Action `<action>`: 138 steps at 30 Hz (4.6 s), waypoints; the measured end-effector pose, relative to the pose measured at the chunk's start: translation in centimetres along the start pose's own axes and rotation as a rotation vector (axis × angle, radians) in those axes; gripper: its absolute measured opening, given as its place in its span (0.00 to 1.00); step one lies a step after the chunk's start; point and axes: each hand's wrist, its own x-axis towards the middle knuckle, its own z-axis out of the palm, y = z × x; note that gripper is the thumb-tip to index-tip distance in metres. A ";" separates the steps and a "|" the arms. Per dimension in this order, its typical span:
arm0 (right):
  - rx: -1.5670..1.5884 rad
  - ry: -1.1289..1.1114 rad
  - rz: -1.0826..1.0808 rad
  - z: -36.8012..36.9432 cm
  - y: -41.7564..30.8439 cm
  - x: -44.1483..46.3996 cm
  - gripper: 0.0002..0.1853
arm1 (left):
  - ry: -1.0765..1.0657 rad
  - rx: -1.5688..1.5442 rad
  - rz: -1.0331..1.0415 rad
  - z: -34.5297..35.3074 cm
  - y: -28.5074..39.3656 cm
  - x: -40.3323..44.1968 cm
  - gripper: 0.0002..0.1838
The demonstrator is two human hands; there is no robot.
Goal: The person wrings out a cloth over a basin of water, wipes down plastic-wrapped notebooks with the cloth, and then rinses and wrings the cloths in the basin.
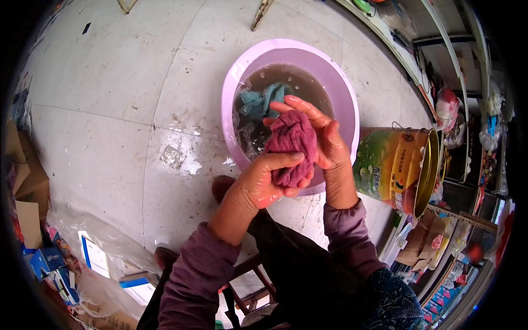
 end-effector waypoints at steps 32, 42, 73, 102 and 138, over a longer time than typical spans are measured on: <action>0.044 0.664 0.140 -0.1 2.3 0.9 0.09 | 0.933 1.706 0.531 -2.0 -2.2 2.4 0.11; 0.508 -0.034 -0.056 1.1 1.8 1.4 0.52 | -0.186 -0.540 0.031 2.8 -0.7 0.0 0.24; 0.006 0.457 0.019 4.7 -1.8 0.3 0.13 | 0.533 0.579 0.289 2.5 -2.1 1.9 0.11; 0.224 0.715 -0.089 1.0 2.7 2.8 0.10 | 0.964 1.769 0.373 -0.7 -0.2 3.3 0.16; -0.943 -0.081 -0.452 32.1 -3.2 -4.9 0.19 | 0.214 0.109 1.562 14.9 -4.0 -37.0 0.19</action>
